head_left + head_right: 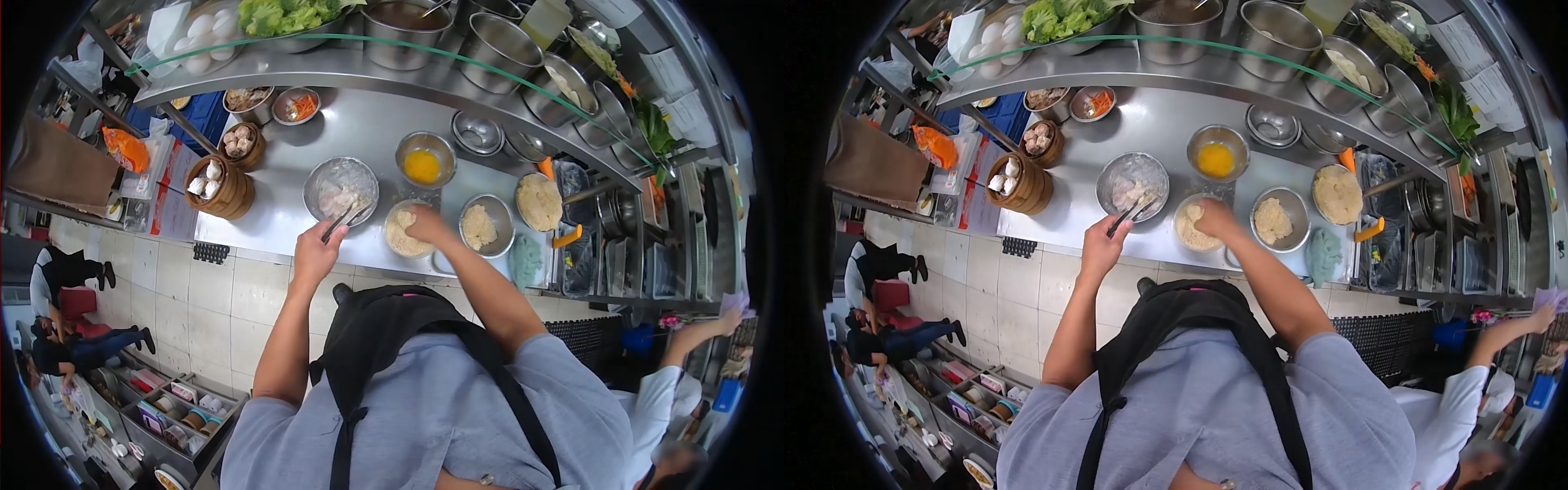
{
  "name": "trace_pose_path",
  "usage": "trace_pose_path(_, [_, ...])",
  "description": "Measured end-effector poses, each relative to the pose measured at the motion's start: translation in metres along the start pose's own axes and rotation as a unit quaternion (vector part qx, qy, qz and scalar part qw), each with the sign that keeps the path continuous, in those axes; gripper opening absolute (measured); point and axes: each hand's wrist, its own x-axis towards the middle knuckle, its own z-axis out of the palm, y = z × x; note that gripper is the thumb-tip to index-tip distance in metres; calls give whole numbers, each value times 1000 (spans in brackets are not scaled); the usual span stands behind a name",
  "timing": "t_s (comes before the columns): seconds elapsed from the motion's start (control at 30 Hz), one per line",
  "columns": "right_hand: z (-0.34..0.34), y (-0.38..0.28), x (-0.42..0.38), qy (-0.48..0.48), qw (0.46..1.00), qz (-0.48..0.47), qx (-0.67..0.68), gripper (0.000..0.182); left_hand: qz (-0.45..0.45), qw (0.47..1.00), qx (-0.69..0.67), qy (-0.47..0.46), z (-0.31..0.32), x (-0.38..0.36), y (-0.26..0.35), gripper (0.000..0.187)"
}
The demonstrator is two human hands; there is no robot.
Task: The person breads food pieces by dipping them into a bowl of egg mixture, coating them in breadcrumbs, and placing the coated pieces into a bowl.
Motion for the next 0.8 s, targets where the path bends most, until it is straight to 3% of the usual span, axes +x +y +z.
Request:
trace_pose_path(0.07, [-26, 9, 10, -169, 983, -11, 74, 33, -6, 1000, 1, -1, -3, -3, 0, 40])
trace_pose_path(0.2, [-53, 5, 19, -150, 988, 26, 12, 37, -11, 1000, -5, 4, -6, -4, 1, 39])
trace_pose_path(0.37, [27, 10, 19, -175, 984, -24, 12, 29, -4, 1000, -11, -1, 2, -4, -4, 38])
trace_pose_path(0.53, [23, 4, 17, -203, 978, -40, -33, 31, 22, 1000, -1, -4, 8, 0, 2, 37])
trace_pose_path(0.57, [22, 1, 11, -200, 978, -41, -35, 31, 25, 1000, -3, -1, 8, 3, 1, 37])
trace_pose_path(0.6, [19, -9, -8, -82, 994, -44, -53, 35, 25, 1000, -9, 0, 6, 2, 4, 37])
trace_pose_path(0.67, [17, -18, -29, 31, 996, -44, -70, 41, 19, 1000, -15, -2, 7, -7, 3, 36])
trace_pose_path(0.73, [15, -23, -28, 10, 992, -37, -122, 54, 14, 1000, -17, -1, 5, -7, 4, 36])
trace_pose_path(0.8, [17, -23, -23, 12, 994, -25, -110, 52, 3, 1000, -7, -18, 2, -8, 1, 36])
